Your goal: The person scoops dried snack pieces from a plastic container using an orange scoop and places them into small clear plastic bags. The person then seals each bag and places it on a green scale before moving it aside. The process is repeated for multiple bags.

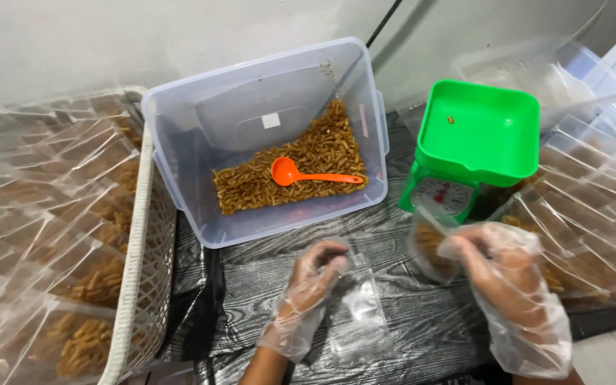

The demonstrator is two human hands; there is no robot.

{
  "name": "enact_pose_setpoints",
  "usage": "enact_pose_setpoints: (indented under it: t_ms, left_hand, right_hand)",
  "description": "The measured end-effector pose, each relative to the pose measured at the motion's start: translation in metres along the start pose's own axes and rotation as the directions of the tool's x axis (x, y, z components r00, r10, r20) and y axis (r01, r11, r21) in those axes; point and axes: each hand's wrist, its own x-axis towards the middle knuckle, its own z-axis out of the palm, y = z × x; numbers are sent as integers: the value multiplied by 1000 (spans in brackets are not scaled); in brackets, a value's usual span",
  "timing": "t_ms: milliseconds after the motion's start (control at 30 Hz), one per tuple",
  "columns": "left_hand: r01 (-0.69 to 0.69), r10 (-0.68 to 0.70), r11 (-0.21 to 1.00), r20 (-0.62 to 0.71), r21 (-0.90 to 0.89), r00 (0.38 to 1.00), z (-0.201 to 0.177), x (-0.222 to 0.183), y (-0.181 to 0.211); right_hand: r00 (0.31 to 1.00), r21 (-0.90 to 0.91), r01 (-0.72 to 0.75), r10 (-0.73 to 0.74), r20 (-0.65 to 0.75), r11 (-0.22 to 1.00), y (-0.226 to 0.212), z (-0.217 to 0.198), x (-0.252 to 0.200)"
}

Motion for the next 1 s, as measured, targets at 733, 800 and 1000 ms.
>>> enact_pose_setpoints:
  t_ms: [733, 800, 1000]
  left_hand:
    - [-252, 73, 899, 446, 358, 892, 191, 58, -34]
    - [-91, -85, 911, 399, 403, 913, 190, 54, -20]
    - [-206, -102, 790, 454, 578, 885, 157, 56, -27]
  right_hand:
    - [956, -436, 155, -247, -162, 887, 22, -75, 14]
    - [943, -553, 273, -333, -9, 787, 14, -81, 42]
    - [698, -356, 702, -695, 171, 617, 163, -18, 146]
